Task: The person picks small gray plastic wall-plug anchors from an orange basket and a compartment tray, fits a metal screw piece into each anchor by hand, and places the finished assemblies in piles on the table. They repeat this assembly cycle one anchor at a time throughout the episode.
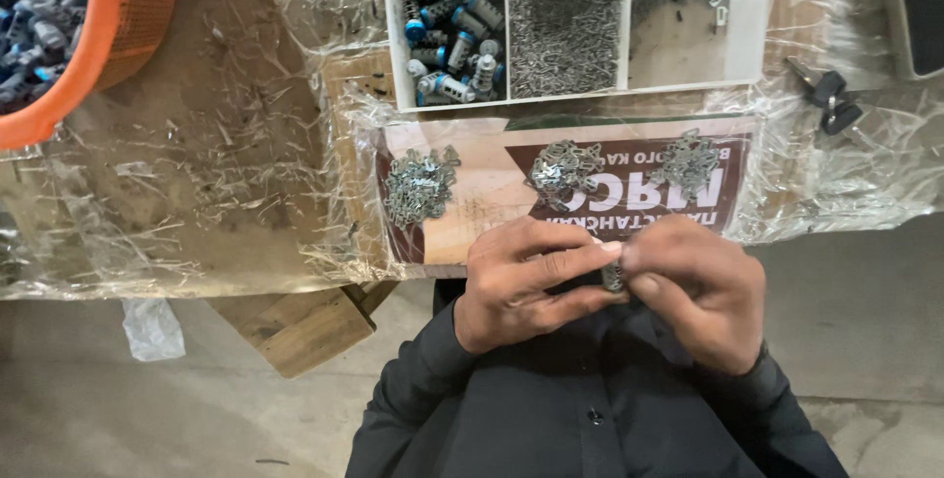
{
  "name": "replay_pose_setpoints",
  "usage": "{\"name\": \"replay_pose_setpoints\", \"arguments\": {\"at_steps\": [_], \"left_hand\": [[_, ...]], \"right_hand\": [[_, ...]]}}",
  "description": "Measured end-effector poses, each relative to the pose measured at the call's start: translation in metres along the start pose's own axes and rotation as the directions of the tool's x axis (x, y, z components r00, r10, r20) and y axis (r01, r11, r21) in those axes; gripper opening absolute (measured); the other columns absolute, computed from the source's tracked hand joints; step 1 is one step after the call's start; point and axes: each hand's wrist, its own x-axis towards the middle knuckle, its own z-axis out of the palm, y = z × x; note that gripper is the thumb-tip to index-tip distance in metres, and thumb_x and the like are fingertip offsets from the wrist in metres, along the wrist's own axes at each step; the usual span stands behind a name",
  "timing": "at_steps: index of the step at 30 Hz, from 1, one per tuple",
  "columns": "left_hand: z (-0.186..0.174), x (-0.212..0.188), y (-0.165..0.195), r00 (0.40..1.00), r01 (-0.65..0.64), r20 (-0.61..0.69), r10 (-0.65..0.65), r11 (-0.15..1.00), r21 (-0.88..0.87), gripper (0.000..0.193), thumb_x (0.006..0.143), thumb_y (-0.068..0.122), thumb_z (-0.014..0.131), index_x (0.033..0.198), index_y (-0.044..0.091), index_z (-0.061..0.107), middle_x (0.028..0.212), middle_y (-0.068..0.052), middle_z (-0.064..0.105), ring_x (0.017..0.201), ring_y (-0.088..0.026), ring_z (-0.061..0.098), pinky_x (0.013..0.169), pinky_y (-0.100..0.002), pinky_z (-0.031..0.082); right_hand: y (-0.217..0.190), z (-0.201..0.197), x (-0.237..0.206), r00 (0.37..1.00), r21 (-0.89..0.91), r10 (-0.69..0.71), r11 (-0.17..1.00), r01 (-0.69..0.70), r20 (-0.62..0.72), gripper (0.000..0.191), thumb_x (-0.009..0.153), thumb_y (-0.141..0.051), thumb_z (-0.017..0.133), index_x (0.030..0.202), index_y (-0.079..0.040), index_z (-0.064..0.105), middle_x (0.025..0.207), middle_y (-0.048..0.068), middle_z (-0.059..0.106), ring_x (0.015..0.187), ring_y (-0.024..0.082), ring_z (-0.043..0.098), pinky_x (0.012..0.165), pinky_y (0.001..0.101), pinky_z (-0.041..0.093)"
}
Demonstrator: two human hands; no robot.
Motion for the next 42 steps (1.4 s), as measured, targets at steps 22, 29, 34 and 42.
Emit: {"name": "replay_pose_setpoints", "arguments": {"at_steps": [22,29,34,42], "left_hand": [[-0.001,0.007,0.0,1.0,-0.012,-0.013,0.011,1.0,-0.014,0.043,0.08,0.018,0.095,0.117,0.012,0.075,0.11,-0.003,0.072,0.09,-0.02,0.072,0.072,-0.03,0.057],[0.001,0.005,-0.003,1.0,0.018,-0.014,-0.018,0.999,-0.027,0.043,0.079,0.018,0.095,0.117,0.012,0.075,0.109,-0.003,0.072,0.087,-0.02,0.071,0.072,-0.03,0.057],[0.001,0.008,-0.004,1.0,0.01,0.011,-0.009,0.999,-0.033,0.043,0.079,0.018,0.094,0.117,0.011,0.075,0.109,-0.004,0.072,0.087,-0.02,0.071,0.076,-0.032,0.057],[0.002,0.005,0.002,1.0,0.03,0.004,-0.03,0.999,-0.042,0.042,0.081,0.016,0.092,0.12,0.012,0.075,0.112,-0.005,0.072,0.093,-0.022,0.072,0.077,-0.031,0.059]], "right_hand": [[0.014,0.001,-0.004,0.962,-0.844,-0.261,0.495,0.206,0.082,0.065,0.075,-0.028,0.088,0.136,-0.013,0.067,0.109,0.005,0.056,0.096,0.026,0.056,0.085,0.0409,0.049],[0.036,-0.012,-0.008,0.899,-0.802,-0.378,0.453,0.389,0.222,0.046,0.08,-0.023,0.085,0.123,-0.014,0.074,0.114,0.003,0.059,0.098,0.023,0.058,0.082,0.0397,0.047],[0.037,-0.021,-0.009,0.853,-0.455,-0.457,0.722,0.521,0.25,0.035,0.073,-0.011,0.081,0.107,-0.01,0.077,0.101,0.003,0.072,0.088,0.022,0.071,0.074,0.0356,0.056],[0.002,-0.002,-0.006,0.883,-0.533,-0.427,0.801,0.271,-0.193,0.026,0.082,0.01,0.082,0.103,0.001,0.072,0.099,0.013,0.071,0.084,0.025,0.071,0.076,0.0343,0.058]]}}
